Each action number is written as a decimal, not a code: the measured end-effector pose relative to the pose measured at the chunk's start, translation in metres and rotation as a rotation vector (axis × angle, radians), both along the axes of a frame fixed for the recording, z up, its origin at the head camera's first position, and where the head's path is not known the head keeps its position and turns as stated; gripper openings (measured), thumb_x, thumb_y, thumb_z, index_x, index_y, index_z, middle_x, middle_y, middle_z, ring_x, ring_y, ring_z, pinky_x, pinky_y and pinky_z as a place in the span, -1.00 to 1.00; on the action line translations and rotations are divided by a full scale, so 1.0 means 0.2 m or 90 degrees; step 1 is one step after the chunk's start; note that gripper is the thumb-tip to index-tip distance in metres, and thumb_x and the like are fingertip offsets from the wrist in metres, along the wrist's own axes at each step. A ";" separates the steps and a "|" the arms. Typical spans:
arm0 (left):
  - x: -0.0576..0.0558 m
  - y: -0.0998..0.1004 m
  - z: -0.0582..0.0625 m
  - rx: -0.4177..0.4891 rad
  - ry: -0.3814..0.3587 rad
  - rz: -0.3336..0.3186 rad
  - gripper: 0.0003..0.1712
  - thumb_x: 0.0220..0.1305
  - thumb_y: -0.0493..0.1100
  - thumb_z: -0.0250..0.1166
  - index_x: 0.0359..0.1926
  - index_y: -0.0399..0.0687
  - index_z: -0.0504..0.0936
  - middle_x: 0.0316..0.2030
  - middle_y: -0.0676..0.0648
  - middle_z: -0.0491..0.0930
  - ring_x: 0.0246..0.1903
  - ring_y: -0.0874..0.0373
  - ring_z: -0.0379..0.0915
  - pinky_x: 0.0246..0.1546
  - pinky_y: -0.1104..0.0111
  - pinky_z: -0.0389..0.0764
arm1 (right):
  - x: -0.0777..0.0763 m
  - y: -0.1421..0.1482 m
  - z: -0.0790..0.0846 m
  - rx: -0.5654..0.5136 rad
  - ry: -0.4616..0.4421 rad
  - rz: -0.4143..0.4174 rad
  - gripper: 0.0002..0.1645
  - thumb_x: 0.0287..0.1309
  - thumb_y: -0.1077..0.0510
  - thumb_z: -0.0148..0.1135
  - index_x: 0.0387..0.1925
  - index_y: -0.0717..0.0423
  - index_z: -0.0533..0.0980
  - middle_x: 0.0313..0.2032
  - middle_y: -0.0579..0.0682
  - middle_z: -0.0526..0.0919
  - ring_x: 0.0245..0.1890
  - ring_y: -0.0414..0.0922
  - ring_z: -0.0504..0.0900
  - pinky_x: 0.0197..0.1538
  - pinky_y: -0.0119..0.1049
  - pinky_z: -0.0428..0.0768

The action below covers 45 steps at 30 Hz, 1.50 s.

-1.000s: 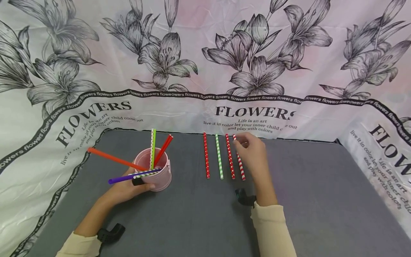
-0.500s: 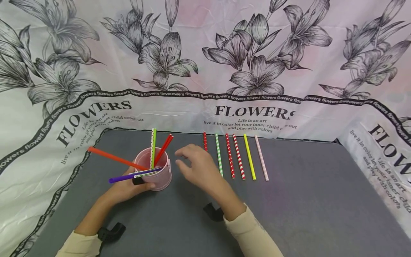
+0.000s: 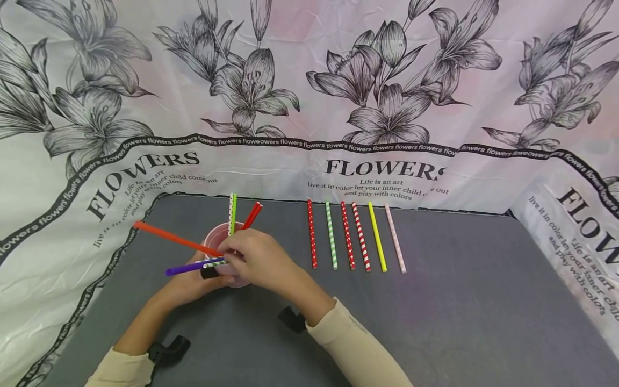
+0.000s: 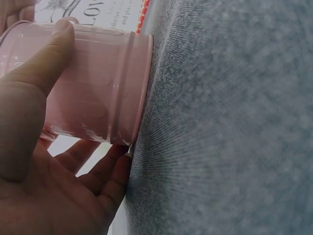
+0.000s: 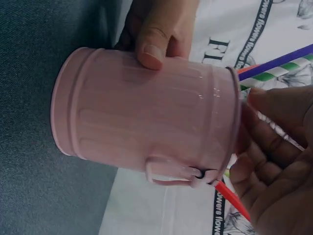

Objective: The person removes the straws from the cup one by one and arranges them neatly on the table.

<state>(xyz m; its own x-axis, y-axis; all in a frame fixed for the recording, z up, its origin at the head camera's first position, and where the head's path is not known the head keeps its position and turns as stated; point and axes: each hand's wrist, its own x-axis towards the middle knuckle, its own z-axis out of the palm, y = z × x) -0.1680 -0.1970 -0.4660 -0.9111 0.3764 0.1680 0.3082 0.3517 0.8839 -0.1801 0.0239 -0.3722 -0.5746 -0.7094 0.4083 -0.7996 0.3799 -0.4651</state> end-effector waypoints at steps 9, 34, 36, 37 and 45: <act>-0.01 0.00 0.00 -0.018 0.090 -0.016 -0.20 0.07 -0.25 0.57 0.26 -0.15 0.32 0.08 -0.04 0.52 -0.02 0.14 0.50 0.05 0.33 0.49 | -0.04 -0.05 0.01 0.010 -0.021 0.057 -0.81 0.23 0.29 0.36 -0.12 0.07 0.67 -0.23 -0.16 0.68 -0.29 -0.28 0.52 -0.16 -0.40 0.54; 0.01 -0.01 0.00 0.005 0.028 0.007 -0.20 0.16 -0.12 0.52 0.38 -0.01 0.38 0.16 0.02 0.53 0.05 0.15 0.48 0.06 0.33 0.48 | -0.11 -0.19 0.05 0.212 -0.082 -0.041 -0.81 0.17 0.37 0.29 -0.33 0.04 0.72 -0.45 -0.22 0.63 -0.38 -0.25 0.49 -0.28 -0.42 0.47; 0.01 -0.01 0.00 0.015 0.023 0.000 -0.08 0.16 -0.13 0.52 0.48 0.07 0.26 0.26 0.02 0.45 0.13 0.13 0.44 0.13 0.32 0.45 | -0.12 -0.19 0.06 0.232 -0.089 -0.052 -0.83 0.15 0.35 0.32 -0.34 0.04 0.72 -0.45 -0.22 0.64 -0.35 -0.24 0.50 -0.24 -0.40 0.49; 0.01 -0.01 0.00 0.022 0.019 -0.002 -0.01 0.16 -0.14 0.52 0.52 0.13 0.19 0.31 0.04 0.41 0.18 0.12 0.42 0.17 0.32 0.42 | -0.12 -0.20 0.06 0.239 -0.095 -0.058 -0.84 0.14 0.35 0.33 -0.34 0.04 0.73 -0.44 -0.22 0.65 -0.34 -0.24 0.51 -0.23 -0.40 0.50; 0.00 -0.01 0.00 0.027 0.004 -0.003 0.00 0.16 -0.15 0.52 0.52 0.15 0.17 0.25 0.03 0.48 0.13 0.12 0.47 0.14 0.32 0.45 | -0.12 -0.22 0.07 0.274 -0.096 -0.111 -0.84 0.06 0.34 0.40 -0.42 0.00 0.72 -0.50 -0.22 0.62 -0.37 -0.22 0.49 -0.28 -0.39 0.49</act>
<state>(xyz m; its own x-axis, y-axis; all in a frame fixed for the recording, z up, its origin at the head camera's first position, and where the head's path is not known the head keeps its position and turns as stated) -0.1678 -0.1984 -0.4659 -0.9084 0.3727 0.1892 0.3149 0.3125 0.8962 -0.2034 -0.0211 -0.3584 -0.7304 -0.6830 0.0017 -0.6423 0.6861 -0.3416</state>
